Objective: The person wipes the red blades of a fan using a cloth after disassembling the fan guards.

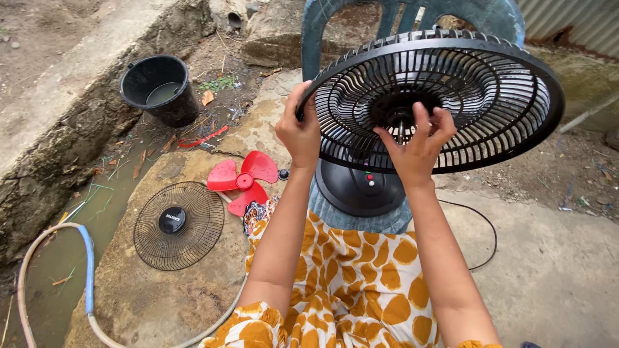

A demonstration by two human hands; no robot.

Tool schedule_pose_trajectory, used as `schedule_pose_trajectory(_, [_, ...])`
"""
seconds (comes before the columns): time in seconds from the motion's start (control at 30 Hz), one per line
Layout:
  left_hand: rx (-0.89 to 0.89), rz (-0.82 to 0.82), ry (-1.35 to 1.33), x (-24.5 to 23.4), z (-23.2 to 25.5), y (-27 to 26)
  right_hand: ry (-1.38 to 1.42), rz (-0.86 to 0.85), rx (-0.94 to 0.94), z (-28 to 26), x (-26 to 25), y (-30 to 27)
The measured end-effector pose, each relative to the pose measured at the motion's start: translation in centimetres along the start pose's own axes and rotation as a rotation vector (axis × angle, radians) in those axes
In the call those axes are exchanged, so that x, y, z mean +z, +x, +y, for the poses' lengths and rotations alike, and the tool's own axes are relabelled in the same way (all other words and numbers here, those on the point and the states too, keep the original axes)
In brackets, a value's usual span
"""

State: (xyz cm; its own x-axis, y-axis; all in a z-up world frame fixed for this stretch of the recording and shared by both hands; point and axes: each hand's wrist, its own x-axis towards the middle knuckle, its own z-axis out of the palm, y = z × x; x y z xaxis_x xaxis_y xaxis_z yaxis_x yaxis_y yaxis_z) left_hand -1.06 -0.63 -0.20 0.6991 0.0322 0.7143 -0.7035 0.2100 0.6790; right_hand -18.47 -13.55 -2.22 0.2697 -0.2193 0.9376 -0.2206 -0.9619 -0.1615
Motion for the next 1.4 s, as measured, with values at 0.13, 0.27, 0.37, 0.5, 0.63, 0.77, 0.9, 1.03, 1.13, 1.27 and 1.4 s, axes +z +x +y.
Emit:
schedule_pose_trajectory(0.13, [-0.014,-0.012,-0.013,0.1,0.1,-0.4,0.005,-0.089,0.066,0.1,-0.4,0.1])
schedule_pose_trajectory(0.27, [-0.015,-0.012,-0.016,0.3,0.2,0.0,-0.132,-0.135,-0.234,0.2,-1.8,0.6])
schedule_pose_trajectory(0.37, [-0.057,-0.023,-0.013,0.6,0.1,0.1,-0.109,-0.054,-0.287,-0.3,-3.0,-0.2])
schedule_pose_trajectory(0.5, [-0.006,-0.036,-0.057,0.9,-0.1,0.3,0.170,-0.112,-0.164,-1.4,-5.1,-3.9])
schedule_pose_trajectory(0.63, [-0.055,-0.050,-0.128,1.4,-0.5,0.1,0.251,-0.832,0.257,-0.8,-5.6,-9.5])
schedule_pose_trajectory(0.77, [-0.017,-0.044,-0.093,1.9,-0.6,-0.1,0.031,-1.310,0.450,3.4,-2.0,-14.1])
schedule_pose_trajectory(0.9, [-0.021,-0.028,-0.081,2.2,-0.5,-0.2,-0.116,-1.416,0.411,5.5,0.6,-16.5])
schedule_pose_trajectory(1.03, [-0.054,-0.064,-0.068,1.7,-0.2,-0.3,0.007,-1.608,0.232,4.1,3.0,-18.1])
schedule_pose_trajectory(1.13, [-0.059,-0.066,-0.073,1.7,-0.1,0.0,-0.010,-1.662,0.075,1.7,4.1,-18.8])
schedule_pose_trajectory(1.27, [-0.057,-0.059,-0.089,1.8,0.1,0.1,-0.136,-1.648,-0.054,-1.2,4.1,-17.8])
schedule_pose_trajectory(1.4, [-0.041,-0.061,-0.106,1.9,0.2,0.3,0.220,-1.037,0.241,1.5,2.6,-15.3])
